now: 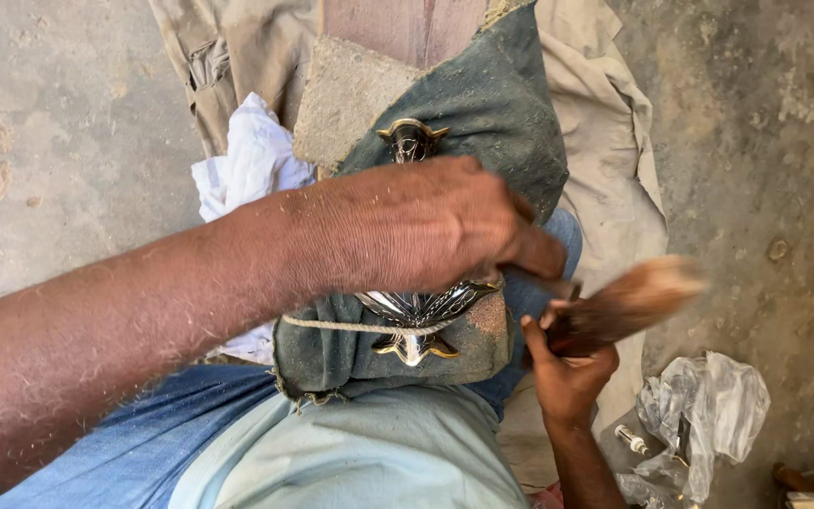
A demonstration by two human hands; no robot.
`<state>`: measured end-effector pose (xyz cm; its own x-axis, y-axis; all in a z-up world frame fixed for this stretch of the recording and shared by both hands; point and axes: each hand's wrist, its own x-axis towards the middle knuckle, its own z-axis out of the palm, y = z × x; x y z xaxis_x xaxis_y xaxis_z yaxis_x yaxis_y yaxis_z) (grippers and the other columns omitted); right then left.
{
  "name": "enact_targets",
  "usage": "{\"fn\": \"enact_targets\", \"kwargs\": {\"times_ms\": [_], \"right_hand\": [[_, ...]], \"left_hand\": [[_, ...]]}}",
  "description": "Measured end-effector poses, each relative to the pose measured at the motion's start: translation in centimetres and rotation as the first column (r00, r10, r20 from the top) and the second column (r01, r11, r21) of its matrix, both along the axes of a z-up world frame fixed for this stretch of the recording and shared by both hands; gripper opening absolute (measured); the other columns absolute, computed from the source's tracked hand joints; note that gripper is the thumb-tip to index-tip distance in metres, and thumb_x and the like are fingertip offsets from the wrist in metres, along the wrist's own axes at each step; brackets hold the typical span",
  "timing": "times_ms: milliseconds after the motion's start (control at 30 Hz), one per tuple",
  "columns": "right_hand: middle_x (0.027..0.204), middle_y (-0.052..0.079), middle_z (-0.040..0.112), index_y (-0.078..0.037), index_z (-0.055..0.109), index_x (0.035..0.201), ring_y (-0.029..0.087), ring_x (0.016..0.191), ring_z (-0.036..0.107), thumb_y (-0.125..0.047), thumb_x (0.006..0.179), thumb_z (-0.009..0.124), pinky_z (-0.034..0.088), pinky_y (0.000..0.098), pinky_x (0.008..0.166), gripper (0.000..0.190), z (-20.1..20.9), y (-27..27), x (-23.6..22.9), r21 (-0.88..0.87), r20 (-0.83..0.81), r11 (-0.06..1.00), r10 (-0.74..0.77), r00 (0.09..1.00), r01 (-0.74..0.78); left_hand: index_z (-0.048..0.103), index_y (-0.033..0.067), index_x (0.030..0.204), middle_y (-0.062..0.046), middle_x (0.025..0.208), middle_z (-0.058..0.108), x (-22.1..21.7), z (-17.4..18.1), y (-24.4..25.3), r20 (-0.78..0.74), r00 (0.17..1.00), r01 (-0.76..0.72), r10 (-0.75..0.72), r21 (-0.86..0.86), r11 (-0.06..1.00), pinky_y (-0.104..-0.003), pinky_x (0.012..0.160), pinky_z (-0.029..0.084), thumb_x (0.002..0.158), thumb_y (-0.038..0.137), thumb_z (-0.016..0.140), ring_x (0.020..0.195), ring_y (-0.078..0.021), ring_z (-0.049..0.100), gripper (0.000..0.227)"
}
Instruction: The person sits on the floor and uses a hammer and chisel to shape and emboss a silver-colored metal object resting on a cushioned block. The person repeatedly strikes the chisel to create patterns and contours on the metal surface.
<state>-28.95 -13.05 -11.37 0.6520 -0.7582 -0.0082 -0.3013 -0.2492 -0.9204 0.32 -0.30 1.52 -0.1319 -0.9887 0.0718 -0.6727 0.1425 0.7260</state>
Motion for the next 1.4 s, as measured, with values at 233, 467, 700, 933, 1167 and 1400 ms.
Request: {"fn": "enact_targets", "kwargs": {"times_ms": [233, 467, 700, 933, 1167, 1400], "right_hand": [[0.108, 0.008, 0.063, -0.003, 0.044, 0.140, 0.015, 0.102, 0.064, 0.010, 0.088, 0.070, 0.063, 0.0329, 0.087, 0.060, 3.3, -0.2, -0.8, 0.242, 0.403, 0.967, -0.028, 0.915, -0.077], [0.084, 0.008, 0.066, 0.001, 0.062, 0.102, 0.015, 0.072, 0.067, 0.012, 0.082, 0.077, 0.058, 0.0285, 0.067, 0.028, 4.0, 0.2, -2.4, 0.224, -0.067, 0.971, 0.096, 0.993, -0.079], [0.082, 0.004, 0.068, 0.001, 0.065, 0.097, 0.010, 0.072, 0.063, 0.008, 0.079, 0.082, 0.054, 0.0252, 0.067, 0.026, 2.4, 1.5, -3.5, 0.001, -0.112, 0.999, 0.035, 0.993, -0.035], [0.081, 0.005, 0.069, 0.002, 0.066, 0.100, 0.009, 0.069, 0.066, 0.008, 0.074, 0.083, 0.056, 0.0255, 0.062, 0.031, 3.2, 0.6, -2.7, -0.070, -0.212, 0.986, 0.131, 0.968, -0.149], [0.079, 0.006, 0.068, 0.002, 0.062, 0.106, 0.013, 0.067, 0.064, 0.004, 0.079, 0.081, 0.054, 0.0285, 0.066, 0.033, 8.1, -2.4, 1.5, -0.085, -0.249, 0.963, 0.227, 0.942, -0.255], [0.083, 0.012, 0.068, 0.004, 0.062, 0.113, 0.018, 0.072, 0.068, -0.004, 0.077, 0.084, 0.055, 0.0331, 0.064, 0.043, 14.1, -6.9, 6.7, -0.291, -0.541, 0.793, 0.325, 0.776, -0.535]], "left_hand": [[0.061, 0.0128, 0.135, -0.018, 0.092, 0.076, 0.2, -1.2, -0.8, -0.041, 0.996, -0.080, 0.080, 0.001, 0.997, -0.047, 0.073, 0.058, 0.081, 0.014, 0.072, 0.089, -0.0359, 0.074, 0.055], [0.067, 0.0179, 0.127, -0.016, 0.095, 0.076, -0.2, -0.6, -1.3, 0.019, 0.998, -0.056, 0.055, 0.093, 0.994, -0.046, 0.076, 0.058, 0.091, 0.006, 0.059, 0.091, -0.0344, 0.074, 0.039], [0.067, 0.0158, 0.125, -0.014, 0.087, 0.076, -0.1, 0.0, -1.4, 0.042, 0.999, 0.012, -0.017, 0.105, 0.994, -0.044, 0.072, 0.060, 0.088, 0.003, 0.057, 0.085, -0.0307, 0.076, 0.040], [0.065, 0.0154, 0.132, -0.012, 0.090, 0.075, 0.2, -0.2, -0.6, -0.061, 0.998, -0.014, 0.020, 0.097, 0.995, -0.038, 0.064, 0.062, 0.100, 0.006, 0.054, 0.080, -0.0221, 0.078, 0.035], [0.064, 0.0125, 0.133, -0.013, 0.090, 0.073, -0.6, -0.9, 1.0, -0.088, 0.976, -0.196, 0.200, 0.050, 0.979, -0.039, 0.066, 0.061, 0.099, 0.007, 0.058, 0.077, -0.0240, 0.076, 0.034], [0.062, 0.0111, 0.132, -0.011, 0.092, 0.070, -2.4, -1.8, 3.2, -0.094, 0.871, -0.480, 0.482, 0.043, 0.876, -0.041, 0.068, 0.059, 0.095, 0.015, 0.071, 0.077, -0.0279, 0.073, 0.038]]}}
